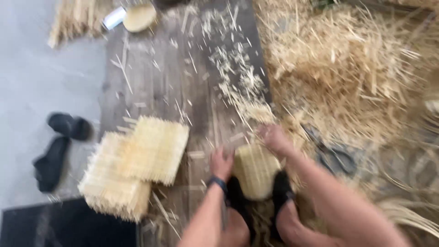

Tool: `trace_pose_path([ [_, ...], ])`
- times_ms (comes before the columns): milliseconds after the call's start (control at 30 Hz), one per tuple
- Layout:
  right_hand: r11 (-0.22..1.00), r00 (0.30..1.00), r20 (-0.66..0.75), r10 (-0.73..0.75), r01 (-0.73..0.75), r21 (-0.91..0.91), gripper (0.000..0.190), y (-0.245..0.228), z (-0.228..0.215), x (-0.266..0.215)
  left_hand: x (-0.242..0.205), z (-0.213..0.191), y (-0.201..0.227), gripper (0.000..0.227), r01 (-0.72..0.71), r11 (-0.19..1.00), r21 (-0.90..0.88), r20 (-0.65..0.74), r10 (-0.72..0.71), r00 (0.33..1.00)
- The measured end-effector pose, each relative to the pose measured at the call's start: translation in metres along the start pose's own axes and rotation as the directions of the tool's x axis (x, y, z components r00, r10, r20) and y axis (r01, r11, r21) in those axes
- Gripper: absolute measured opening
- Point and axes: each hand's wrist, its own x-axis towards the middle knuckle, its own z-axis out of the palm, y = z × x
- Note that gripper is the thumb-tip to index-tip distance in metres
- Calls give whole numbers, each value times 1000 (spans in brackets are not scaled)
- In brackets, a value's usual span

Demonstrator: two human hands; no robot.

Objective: The recorder is assembling and trimming woven bamboo or straw baskets by attaching circular frames to woven mats and cutting excess material.

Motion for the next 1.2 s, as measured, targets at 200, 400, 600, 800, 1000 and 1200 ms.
trace_pose_path([
  [200,486,912,182,367,-22,-874,49,-143,-254,-158,-11,-33,99,48,91,979,-183,292,-34,956],
  [400,749,875,87,476,-351,-562,37,1,-245,-186,-87,-55,184,31,-623,760,184,95,617,781],
  [600,674,956,-191,225,-294,-678,58,151,-143,-165,-136,-27,107,26,-751,629,200,535,572,621],
  [800,749,899,-147,412,-426,-508,71,182,-134,-152,-108,-11,159,93,-461,788,408,83,471,878],
  [1000,766,750,184,635,-642,-28,59,181,-147,-146,-87,16,177,91,33,884,467,65,-72,995],
  [1200,797,798,80,597,-602,47,52,25,-159,-186,-88,5,177,85,-377,839,392,276,284,918],
])
